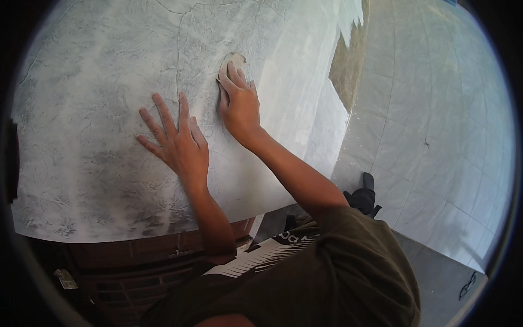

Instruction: Sand the textured surface of an exterior wall using a small sanding block.

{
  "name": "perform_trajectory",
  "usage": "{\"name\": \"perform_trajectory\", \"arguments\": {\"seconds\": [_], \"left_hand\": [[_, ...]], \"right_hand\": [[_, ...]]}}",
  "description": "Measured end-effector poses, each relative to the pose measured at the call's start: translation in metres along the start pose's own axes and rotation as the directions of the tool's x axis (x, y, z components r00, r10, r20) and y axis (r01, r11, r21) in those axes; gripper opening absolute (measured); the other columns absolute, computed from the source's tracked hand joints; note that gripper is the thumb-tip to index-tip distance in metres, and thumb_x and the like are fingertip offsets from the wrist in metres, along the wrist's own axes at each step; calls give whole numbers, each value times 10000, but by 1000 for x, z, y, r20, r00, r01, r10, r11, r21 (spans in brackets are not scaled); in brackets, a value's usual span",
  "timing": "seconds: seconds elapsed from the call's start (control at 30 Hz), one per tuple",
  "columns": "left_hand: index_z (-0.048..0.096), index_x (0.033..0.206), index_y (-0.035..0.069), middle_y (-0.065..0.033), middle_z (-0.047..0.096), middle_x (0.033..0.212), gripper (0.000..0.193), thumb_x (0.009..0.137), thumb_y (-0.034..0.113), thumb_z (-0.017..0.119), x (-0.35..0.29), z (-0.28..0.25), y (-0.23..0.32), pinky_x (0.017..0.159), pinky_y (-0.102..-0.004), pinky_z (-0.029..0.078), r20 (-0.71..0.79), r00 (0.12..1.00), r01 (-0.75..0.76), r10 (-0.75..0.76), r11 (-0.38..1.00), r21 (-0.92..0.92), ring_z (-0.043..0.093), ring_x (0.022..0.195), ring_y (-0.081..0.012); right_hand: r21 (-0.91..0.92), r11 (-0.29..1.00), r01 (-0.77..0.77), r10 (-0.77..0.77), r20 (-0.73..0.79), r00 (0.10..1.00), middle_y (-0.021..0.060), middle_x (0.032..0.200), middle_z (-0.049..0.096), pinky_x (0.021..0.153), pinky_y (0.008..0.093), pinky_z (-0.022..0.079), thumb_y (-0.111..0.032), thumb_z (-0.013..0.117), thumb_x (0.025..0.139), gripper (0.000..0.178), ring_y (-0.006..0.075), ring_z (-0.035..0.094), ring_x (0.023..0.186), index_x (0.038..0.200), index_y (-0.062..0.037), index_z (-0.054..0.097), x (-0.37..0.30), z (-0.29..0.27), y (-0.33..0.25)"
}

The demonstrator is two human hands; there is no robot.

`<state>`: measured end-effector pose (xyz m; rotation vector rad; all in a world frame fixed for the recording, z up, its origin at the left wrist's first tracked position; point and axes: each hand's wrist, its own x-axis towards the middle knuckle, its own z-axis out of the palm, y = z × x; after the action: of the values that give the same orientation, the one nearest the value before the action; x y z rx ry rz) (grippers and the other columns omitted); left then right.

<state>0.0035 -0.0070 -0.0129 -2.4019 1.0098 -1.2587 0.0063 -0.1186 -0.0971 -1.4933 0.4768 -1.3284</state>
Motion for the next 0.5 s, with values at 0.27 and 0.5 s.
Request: {"name": "perform_trajectory", "arguments": {"seconds": [0.27, 0.5], "left_hand": [[499, 1470, 329, -48, 228, 1661, 511, 972, 239, 567, -2, -3, -5, 1157, -698, 71, 12, 1000, 7, -8, 999, 38, 139, 1533, -381], [486, 1479, 332, -50, 215, 1664, 520, 974, 238, 560, -2, 8, 3, 1156, -703, 66, 15, 1000, 2, -2, 1000, 7, 126, 1536, -379]], "right_hand": [[-53, 996, 71, -67, 69, 995, 154, 1514, 457, 1075, 659, 339, -9, 581, 885, 483, 436, 442, 1369, 1363, -78, 564, -22, 8, -13], [-23, 985, 173, -171, 66, 983, 178, 1481, 491, 1086, 582, 377, -14, 612, 855, 515, 431, 484, 1334, 1366, -48, 561, -63, 17, -4]]}}
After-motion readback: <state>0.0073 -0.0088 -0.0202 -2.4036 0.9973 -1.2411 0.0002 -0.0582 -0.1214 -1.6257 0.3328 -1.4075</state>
